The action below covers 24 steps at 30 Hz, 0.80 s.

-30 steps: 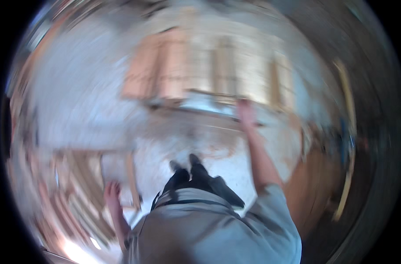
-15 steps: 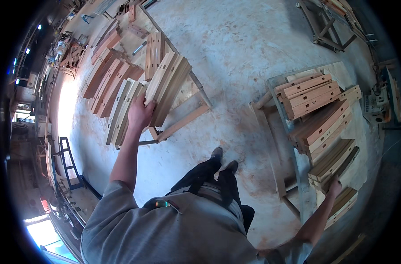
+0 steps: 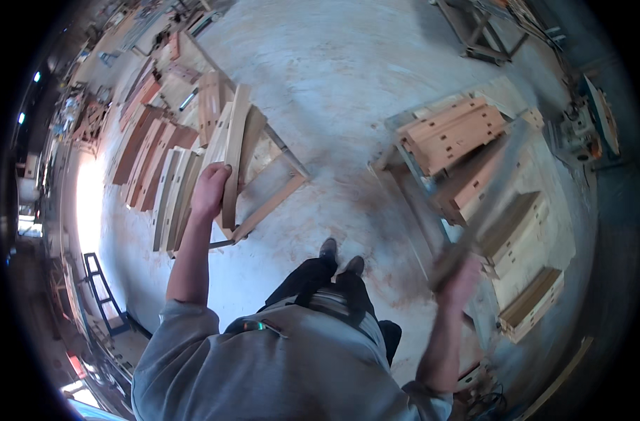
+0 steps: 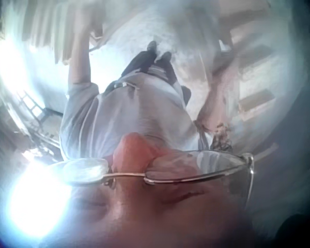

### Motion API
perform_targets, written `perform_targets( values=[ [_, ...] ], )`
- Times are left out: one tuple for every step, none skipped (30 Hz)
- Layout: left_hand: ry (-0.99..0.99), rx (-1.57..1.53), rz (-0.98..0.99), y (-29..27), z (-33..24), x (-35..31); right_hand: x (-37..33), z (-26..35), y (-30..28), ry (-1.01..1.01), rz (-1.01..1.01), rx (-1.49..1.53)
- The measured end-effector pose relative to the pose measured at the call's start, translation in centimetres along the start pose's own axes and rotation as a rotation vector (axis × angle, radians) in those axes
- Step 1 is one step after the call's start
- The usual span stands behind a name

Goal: The person picks up multiple pre-drilled wooden planks from a pile and stacks them neatly on a workbench. The person repeatedly lifts, aligns, and places the planks into organized stacks, then moves the workbench to another location in the workshop.

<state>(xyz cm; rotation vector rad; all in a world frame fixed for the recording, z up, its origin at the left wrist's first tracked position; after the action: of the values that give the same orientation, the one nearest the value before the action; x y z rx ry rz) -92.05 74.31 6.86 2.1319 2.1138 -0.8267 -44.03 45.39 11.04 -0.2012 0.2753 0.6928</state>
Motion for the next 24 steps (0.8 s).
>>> perform_targets(
  values=[
    [-0.008,-0.289,0.111,2.6,-0.8,-1.2,-0.3,-1.7,2.1,-0.017,0.017,0.087],
    [-0.025,-0.573,0.215,5.0,-1.8,-2.6,-0.6,-3.1,4.3,-0.032,0.042,0.178],
    [-0.01,-0.627,0.27,6.7,-2.6,-3.9,-1.8,-2.7,7.2,-0.006,0.176,0.134],
    [0.004,-0.683,0.33,8.4,-3.6,-5.0,-2.9,-2.3,9.9,0.02,0.303,0.088],
    [0.022,-0.74,0.383,9.9,-4.4,-6.0,-3.6,-2.0,12.0,-0.009,0.398,0.022],
    [0.005,-0.846,0.442,11.6,-4.5,-6.6,-4.2,-1.8,13.8,-0.036,0.492,-0.048],
    [0.013,-0.849,0.491,13.0,-4.3,-7.1,-4.9,-1.5,15.4,0.084,0.555,0.006],
    [0.021,-0.853,0.544,14.2,-4.1,-7.6,-5.8,-1.2,16.7,0.202,0.613,0.06],
    [0.006,-0.837,0.563,15.5,-4.1,-8.3,-5.9,-1.3,17.4,0.155,0.592,0.058],
    [-0.008,-0.822,0.58,16.7,-4.1,-8.9,-6.0,-1.9,18.0,0.109,0.573,0.055],
    [-0.023,-0.803,0.589,17.5,-3.8,-9.5,-5.9,-2.5,18.4,0.067,0.561,0.052],
    [-0.035,-0.816,0.587,18.3,-3.8,-10.0,-5.7,-2.8,18.5,0.049,0.55,0.052],
    [-0.047,-0.829,0.584,19.1,-4.1,-10.4,-5.4,-2.9,18.4,0.032,0.54,0.051],
    [-0.062,-0.838,0.577,19.6,-4.2,-10.9,-5.2,-3.2,18.3,0.02,0.533,0.052],
    [-0.075,-0.842,0.599,20.2,-4.6,-11.4,-4.9,-3.6,18.1,0.009,0.523,0.033],
    [-0.088,-0.846,0.62,20.8,-4.9,-12.0,-4.7,-4.0,17.8,-0.003,0.513,0.013],
    [-0.097,-0.847,0.64,21.2,-5.2,-12.3,-4.8,-4.2,17.6,-0.015,0.507,-0.002],
    [-0.086,-0.848,0.637,21.5,-5.0,-12.4,-5.0,-4.1,17.4,-0.021,0.493,0.041],
    [-0.076,-0.849,0.635,22.0,-4.5,-12.4,-5.2,-4.0,17.3,-0.028,0.479,0.084],
    [-0.066,-0.848,0.634,22.4,-4.3,-12.6,-5.4,-4.0,17.0,-0.033,0.463,0.128],
    [-0.081,-0.867,0.639,22.6,-4.4,-13.0,-5.5,-4.3,16.8,-0.012,0.468,0.114],
    [-0.075,-0.865,0.647,22.7,-4.4,-13.2,-5.5,-4.8,16.6,0.009,0.473,0.1],
    [-0.069,-0.864,0.657,23.0,-4.4,-13.4,-5.5,-5.1,16.3,0.029,0.476,0.086],
    [-0.063,-0.862,0.666,23.2,-4.4,-13.5,-5.6,-5.1,16.1,0.011,0.464,0.095]
  ],
)
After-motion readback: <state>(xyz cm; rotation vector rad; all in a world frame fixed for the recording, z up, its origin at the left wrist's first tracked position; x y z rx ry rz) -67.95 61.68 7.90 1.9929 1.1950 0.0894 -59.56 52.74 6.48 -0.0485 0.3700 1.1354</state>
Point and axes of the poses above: each hand's wrist, its own x-axis towards the middle knuckle, its own y-axis out of the palm, z = x × y, the point moved 6 cm from there along x, towards the middle knuckle, and after that the axes turned 4 degrees about -x, right-handed, at the moved point
